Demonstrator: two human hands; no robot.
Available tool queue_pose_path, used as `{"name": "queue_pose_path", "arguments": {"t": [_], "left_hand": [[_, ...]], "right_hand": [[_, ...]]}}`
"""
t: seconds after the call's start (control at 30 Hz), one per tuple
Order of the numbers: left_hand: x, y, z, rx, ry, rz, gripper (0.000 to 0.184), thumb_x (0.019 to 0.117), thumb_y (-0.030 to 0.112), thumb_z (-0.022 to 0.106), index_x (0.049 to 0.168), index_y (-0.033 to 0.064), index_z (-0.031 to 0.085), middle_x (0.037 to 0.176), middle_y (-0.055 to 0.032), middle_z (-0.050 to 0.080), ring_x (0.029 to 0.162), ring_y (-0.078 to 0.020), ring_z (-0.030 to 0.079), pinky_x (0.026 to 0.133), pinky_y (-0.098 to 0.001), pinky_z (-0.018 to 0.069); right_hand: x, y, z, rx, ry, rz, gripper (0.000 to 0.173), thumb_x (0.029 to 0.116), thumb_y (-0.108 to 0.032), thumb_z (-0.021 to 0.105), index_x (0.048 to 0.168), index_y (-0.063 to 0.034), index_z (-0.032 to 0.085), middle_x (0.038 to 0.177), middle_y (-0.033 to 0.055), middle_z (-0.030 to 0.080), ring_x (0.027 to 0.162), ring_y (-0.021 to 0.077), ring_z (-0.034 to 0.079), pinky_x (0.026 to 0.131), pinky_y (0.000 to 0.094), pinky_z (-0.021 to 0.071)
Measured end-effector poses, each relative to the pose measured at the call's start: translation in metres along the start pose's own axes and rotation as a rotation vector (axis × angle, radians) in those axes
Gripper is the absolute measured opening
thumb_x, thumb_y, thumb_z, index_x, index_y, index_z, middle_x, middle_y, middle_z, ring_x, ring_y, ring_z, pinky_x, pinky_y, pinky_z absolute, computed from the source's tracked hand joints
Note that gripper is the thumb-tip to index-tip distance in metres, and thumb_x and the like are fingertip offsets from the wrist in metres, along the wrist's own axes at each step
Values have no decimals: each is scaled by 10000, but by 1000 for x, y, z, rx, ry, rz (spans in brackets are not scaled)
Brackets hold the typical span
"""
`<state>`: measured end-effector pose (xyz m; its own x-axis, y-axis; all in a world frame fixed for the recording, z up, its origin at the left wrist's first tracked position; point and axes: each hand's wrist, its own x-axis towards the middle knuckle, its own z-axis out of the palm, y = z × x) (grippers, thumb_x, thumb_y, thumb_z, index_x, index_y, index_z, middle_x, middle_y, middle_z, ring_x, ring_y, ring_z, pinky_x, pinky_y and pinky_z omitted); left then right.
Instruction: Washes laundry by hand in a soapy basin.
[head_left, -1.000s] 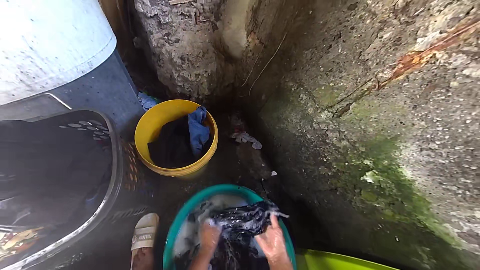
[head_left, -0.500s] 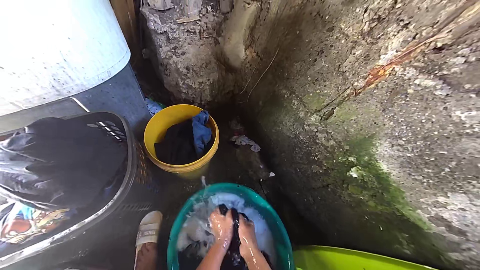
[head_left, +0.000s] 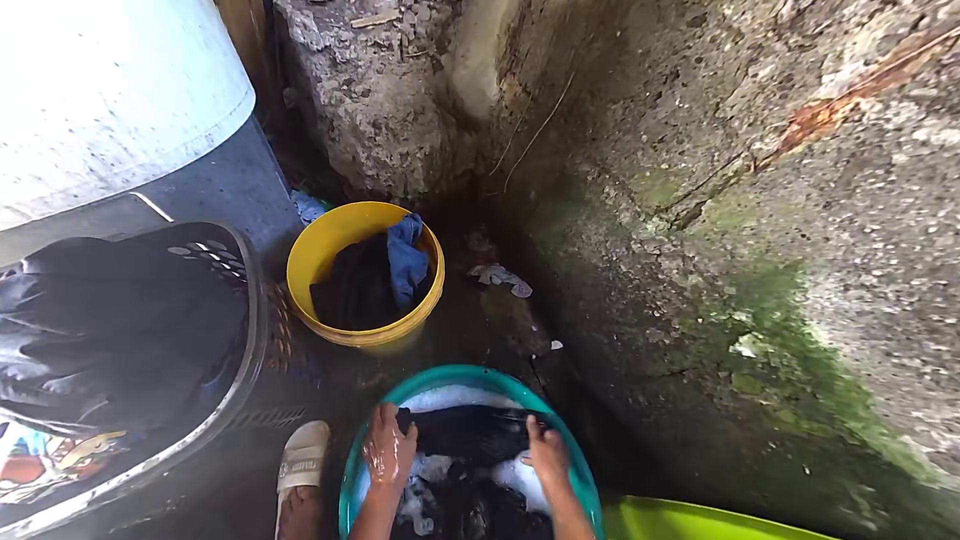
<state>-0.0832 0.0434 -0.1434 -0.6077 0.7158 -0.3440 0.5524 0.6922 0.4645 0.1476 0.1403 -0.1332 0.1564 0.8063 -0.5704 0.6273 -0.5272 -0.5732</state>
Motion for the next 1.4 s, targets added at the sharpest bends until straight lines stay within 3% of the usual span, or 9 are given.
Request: {"name": "queue_pose_path", "arguments": {"t": [0.23, 0.37, 0.5, 0.73, 0.87, 0.97, 1.2, 1.27, 1.4], "left_hand": [[-5, -17, 89, 128, -583, 469, 647, 1005, 196, 613, 1601, 316, 393, 1702, -160, 238, 1584, -441, 79, 1178, -765, -64], [20, -11, 78, 251, -929, 10, 606, 1073, 463, 493, 1492, 25, 497, 1517, -228, 514, 1435, -375, 469, 1185, -573, 350], [8, 24, 57, 326, -1008, -57, 512, 1064, 308, 546, 1386, -89, 557, 1489, -270, 524, 1420, -398, 478, 1162, -571, 367], [-17, -2, 59, -552, -299, 408, 1204, 649, 255, 956, 1597, -32, 272, 1628, -266, 334, 1512, -377, 349, 1252, -473, 293], [-37, -1, 52, -497, -187, 150, 1076, 694, 283, 958, 1576, 52, 387, 1558, -258, 449, 1442, -384, 453, 1199, -522, 378], [-47, 20, 22, -545, -106, 64, 541, 896, 131, 774, 1381, -32, 596, 1347, -287, 626, 1295, -413, 585, 1126, -567, 434], [-117, 143, -101, -1153, -282, 265, 313, 976, -81, 490, 1272, -60, 588, 1027, -158, 690, 835, -190, 696, 689, -372, 612], [-143, 173, -125, -1250, -355, 269, 303, 991, -93, 458, 1272, -51, 564, 998, -143, 697, 815, -194, 709, 662, -366, 620], [-155, 176, -140, -1651, -359, 131, 256, 1088, 101, 361, 1305, 54, 489, 1087, -123, 653, 945, -235, 671, 774, -435, 593]], "right_hand": [[22, 45, 79, -720, -552, -173, 477, 1075, -244, 504, 1499, -23, 496, 1546, 238, 468, 1464, 404, 402, 1212, 586, 266], [28, 25, 80, -832, -672, -11, 504, 1108, -279, 421, 1496, 39, 466, 1571, 263, 422, 1498, 415, 345, 1230, 585, 228], [20, 9, 86, -897, -658, -50, 469, 1105, -231, 392, 1475, 41, 488, 1552, 247, 453, 1466, 400, 402, 1193, 586, 298], [-99, -112, -13, -460, -548, -527, 502, 1102, -336, 434, 1041, 122, 630, 1037, 299, 649, 1053, 407, 639, 950, 553, 480], [-183, -133, -116, 200, -216, -849, 259, 1032, -197, 524, 953, 0, 673, 833, -9, 667, 834, 16, 644, 816, 249, 540], [-192, -119, -152, 458, 12, -874, 224, 1047, -118, 461, 1042, 19, 639, 920, -26, 670, 908, -49, 631, 870, 181, 526], [-123, -83, -129, -550, -306, -541, 773, 857, -290, 821, 1464, 38, 473, 1377, 340, 552, 1292, 505, 534, 1061, 683, 420], [-110, -74, -104, -451, -396, -612, 1028, 797, -287, 888, 1589, -3, 298, 1499, 316, 458, 1391, 459, 458, 1161, 612, 353], [-102, -74, -81, 402, -274, -700, 687, 908, -119, 742, 1507, -6, 424, 1413, 207, 585, 1317, 261, 569, 1138, 450, 449]]}}
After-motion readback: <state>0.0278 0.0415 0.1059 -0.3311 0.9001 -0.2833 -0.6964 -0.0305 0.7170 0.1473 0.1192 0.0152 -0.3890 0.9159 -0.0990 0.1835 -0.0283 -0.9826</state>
